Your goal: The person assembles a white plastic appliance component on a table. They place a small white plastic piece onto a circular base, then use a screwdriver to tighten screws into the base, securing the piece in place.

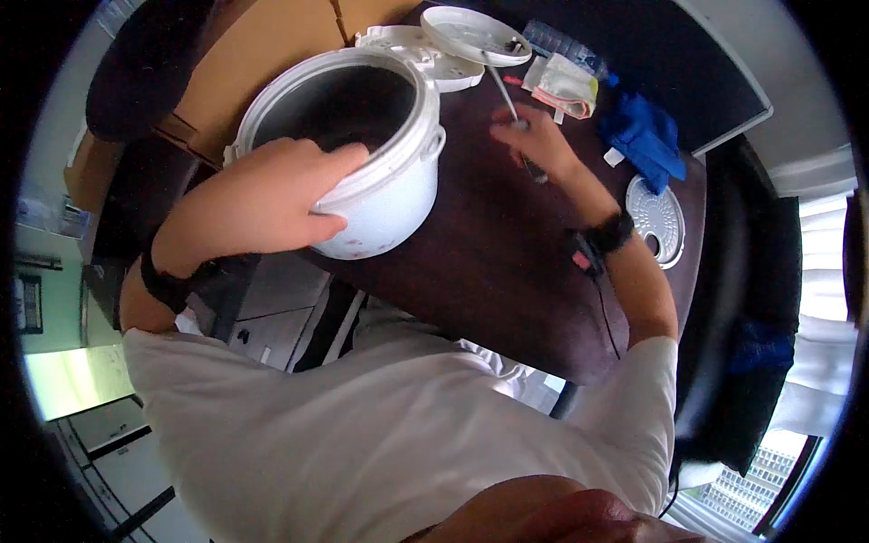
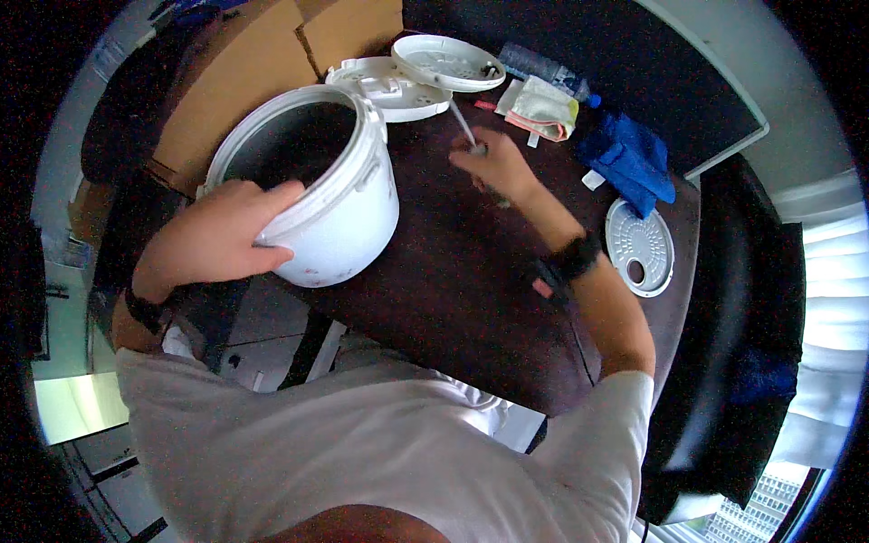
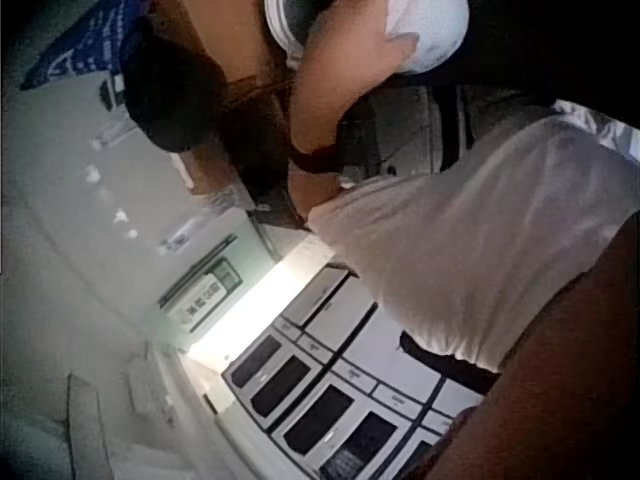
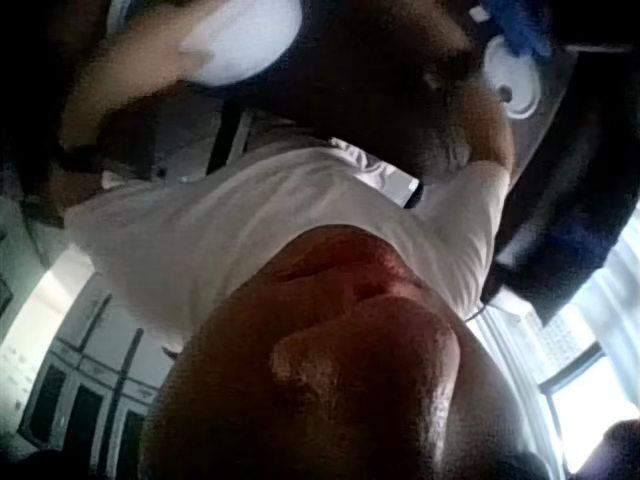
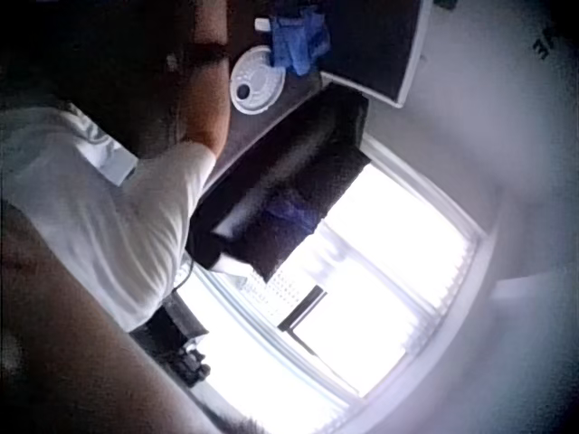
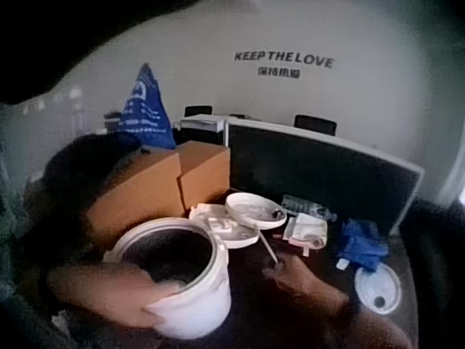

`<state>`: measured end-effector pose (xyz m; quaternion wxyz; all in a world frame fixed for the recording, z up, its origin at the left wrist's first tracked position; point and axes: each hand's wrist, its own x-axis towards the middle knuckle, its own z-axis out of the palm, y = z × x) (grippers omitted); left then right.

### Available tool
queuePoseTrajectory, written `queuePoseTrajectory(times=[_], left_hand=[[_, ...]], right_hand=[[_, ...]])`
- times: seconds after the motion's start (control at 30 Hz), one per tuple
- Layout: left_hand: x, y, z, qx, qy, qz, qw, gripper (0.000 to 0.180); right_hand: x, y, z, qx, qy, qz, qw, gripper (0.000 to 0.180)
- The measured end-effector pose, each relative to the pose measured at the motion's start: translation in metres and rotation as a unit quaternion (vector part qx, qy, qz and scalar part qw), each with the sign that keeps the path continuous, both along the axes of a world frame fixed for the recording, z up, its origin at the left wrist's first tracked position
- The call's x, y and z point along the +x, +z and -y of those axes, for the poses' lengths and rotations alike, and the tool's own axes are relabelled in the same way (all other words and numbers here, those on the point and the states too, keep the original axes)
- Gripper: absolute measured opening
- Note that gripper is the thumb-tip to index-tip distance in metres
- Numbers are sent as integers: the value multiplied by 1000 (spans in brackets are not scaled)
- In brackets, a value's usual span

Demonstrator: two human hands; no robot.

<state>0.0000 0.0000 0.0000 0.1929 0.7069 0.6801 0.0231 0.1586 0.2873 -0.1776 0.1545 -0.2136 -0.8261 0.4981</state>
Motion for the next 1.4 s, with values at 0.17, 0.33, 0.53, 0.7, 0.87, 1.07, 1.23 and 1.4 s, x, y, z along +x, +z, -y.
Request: queuePoseTrajectory(times=[0.17,0.33,0.53,0.7,0.87,1.07,1.23,1.4], left_hand=[[3,-12,10,-47,-52,-19,997,35],[-15,-23,20,12,-22,-55,998,38],[-28,-30,28,51,13,-23,998,36],[-26,-28,28,54,15,-19,998,35],[-24,-30,30,74,29,-18,997,34],[-22,-34,34,95,36,-47,994,38],[-20,-33,35,79,54,-64,993,42],[-19,-36,24,70,69,-54,994,48]], right_hand=[[-50,18,-17,171,-15,-12,985,37],[-80,26,-6,82,24,103,991,43],[-81,32,-3,66,-14,38,997,45],[-81,61,-4,-16,-42,-8,999,45],[-65,94,11,-90,-42,-52,994,43],[-33,120,21,-26,-62,-111,991,43],[39,154,32,71,-113,-105,986,35],[128,139,60,129,-216,-53,966,29]])
